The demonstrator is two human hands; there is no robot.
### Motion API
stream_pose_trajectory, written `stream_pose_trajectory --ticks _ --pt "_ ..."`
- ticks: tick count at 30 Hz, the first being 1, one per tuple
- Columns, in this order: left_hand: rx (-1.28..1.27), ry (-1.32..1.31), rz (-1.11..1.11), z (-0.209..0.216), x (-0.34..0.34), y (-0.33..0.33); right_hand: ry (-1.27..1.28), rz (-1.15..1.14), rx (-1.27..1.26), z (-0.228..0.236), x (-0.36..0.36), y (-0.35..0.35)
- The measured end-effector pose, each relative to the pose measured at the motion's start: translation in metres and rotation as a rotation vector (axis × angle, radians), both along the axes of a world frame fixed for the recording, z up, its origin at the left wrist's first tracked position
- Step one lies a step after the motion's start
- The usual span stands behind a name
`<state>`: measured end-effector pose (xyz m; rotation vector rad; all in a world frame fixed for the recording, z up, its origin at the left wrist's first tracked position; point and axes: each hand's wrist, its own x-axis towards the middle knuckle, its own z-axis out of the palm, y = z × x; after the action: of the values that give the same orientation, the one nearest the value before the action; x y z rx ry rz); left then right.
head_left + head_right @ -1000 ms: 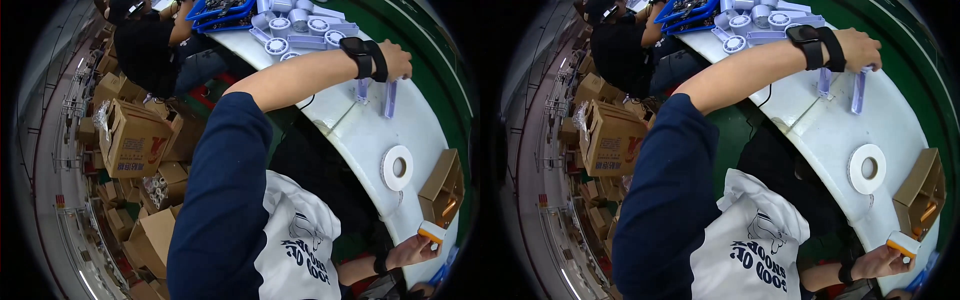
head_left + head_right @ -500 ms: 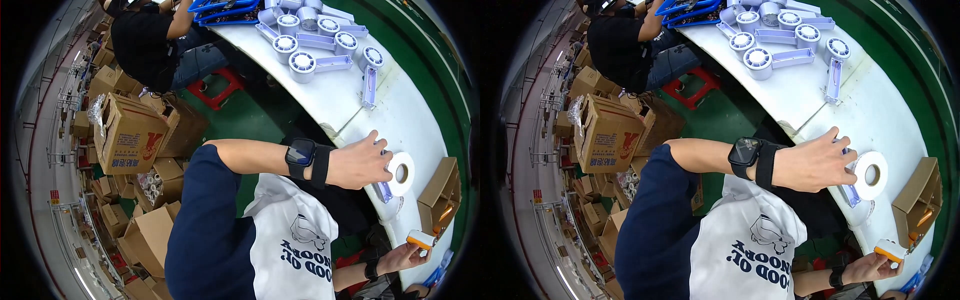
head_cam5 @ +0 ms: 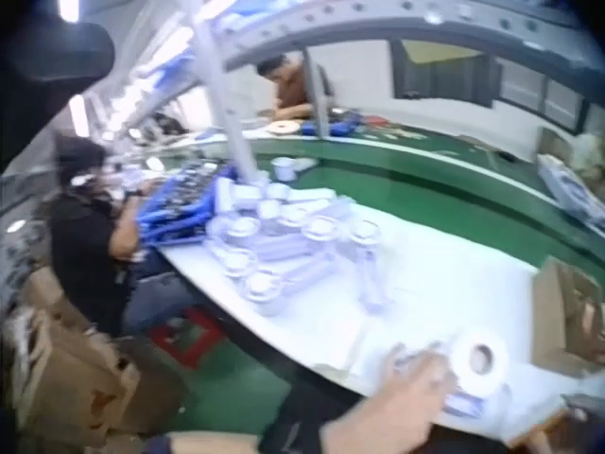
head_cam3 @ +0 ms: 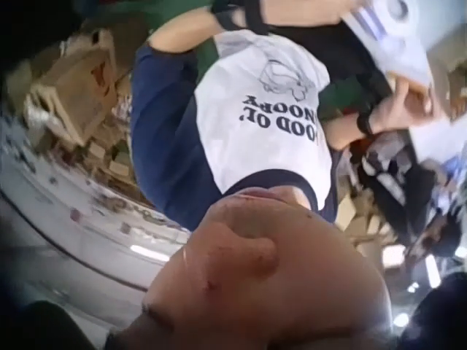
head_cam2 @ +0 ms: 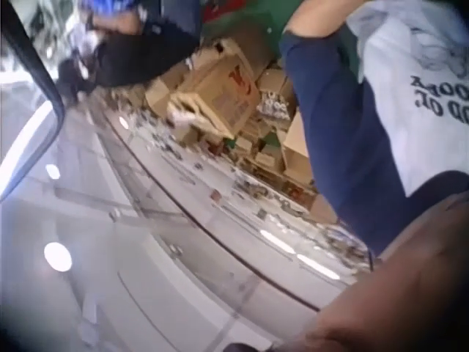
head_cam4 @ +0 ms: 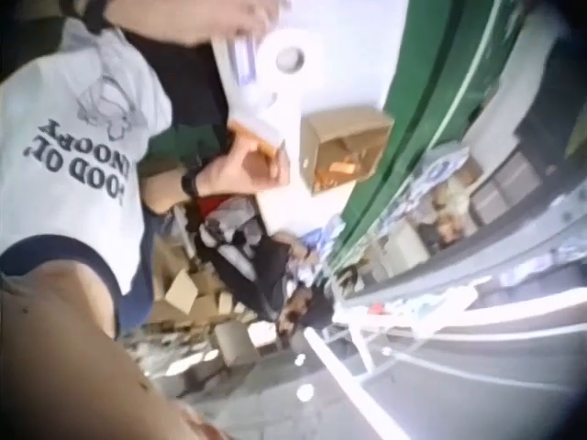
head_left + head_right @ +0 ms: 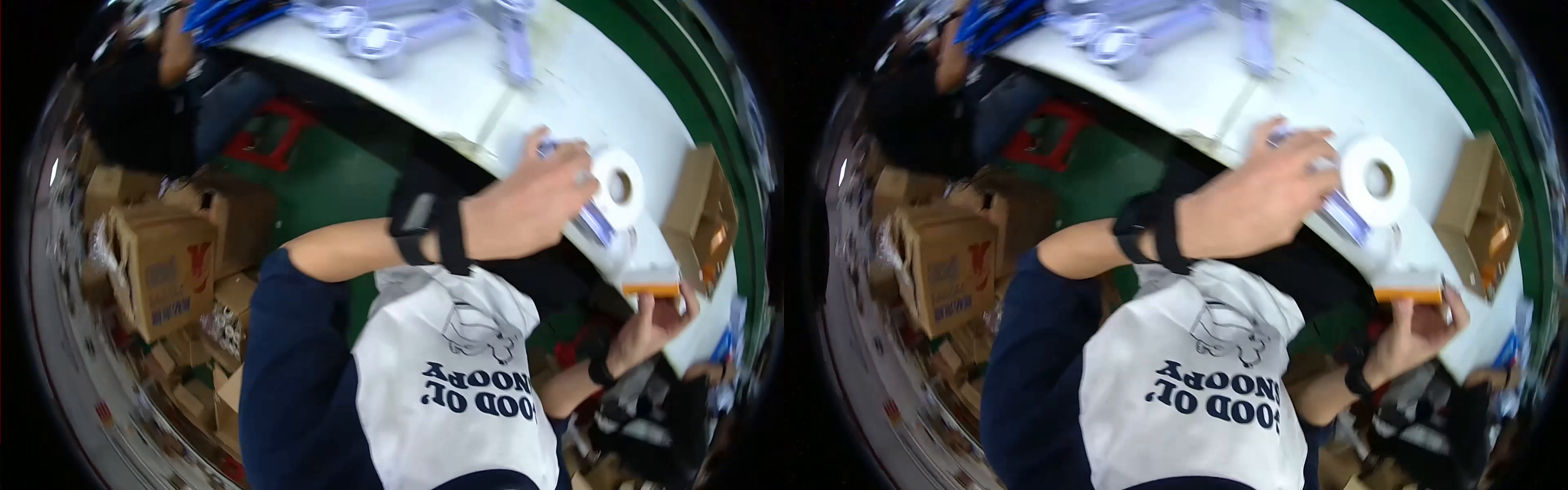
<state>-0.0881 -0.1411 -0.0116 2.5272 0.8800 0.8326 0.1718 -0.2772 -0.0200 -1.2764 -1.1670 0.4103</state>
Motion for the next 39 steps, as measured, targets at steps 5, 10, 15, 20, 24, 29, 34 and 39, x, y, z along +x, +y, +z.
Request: stream_pose_trajectory --ticks 5,10,15,20,24,29,34,39 --pt "-0.229 -0.251 0.059 0.011 -0.017 0.025 -0.174 0.213 0.038 0.031 -0.037 0.06" --pt "-0.346 -0.375 0.065 0.001 -0.016 0.029 -0.367 0.254 -0.164 0.079 -0.062 0.076" --pt "-0.362 -0.408 0.038 -0.004 -0.007 0.029 -0.366 0.39 -0.213 0.077 -0.071 0.09" --pt "-0.347 -0.4 0.011 -0.006 -0.01 0.03 -0.553 0.445 -0.272 0.062 -0.071 0.095" --pt "-0.324 -0.361 -0.028 -0.006 -0.012 0.032 -0.316 0.563 -0.813 0.06 -0.067 0.112" --pt "-0.29 -0.372 -0.064 -0.009 -0.013 0.032 -1.305 0.377 0.115 0.04 -0.072 0.105" --pt "-0.281 -0.363 -0.038 -0.009 -0.015 0.031 -0.818 0.447 -0.436 0.041 -0.088 0.102" --pt "-0.287 -0.335 -0.05 -0.012 -0.016 0.032 -0.545 0.475 -0.583 0.046 -0.081 0.102"
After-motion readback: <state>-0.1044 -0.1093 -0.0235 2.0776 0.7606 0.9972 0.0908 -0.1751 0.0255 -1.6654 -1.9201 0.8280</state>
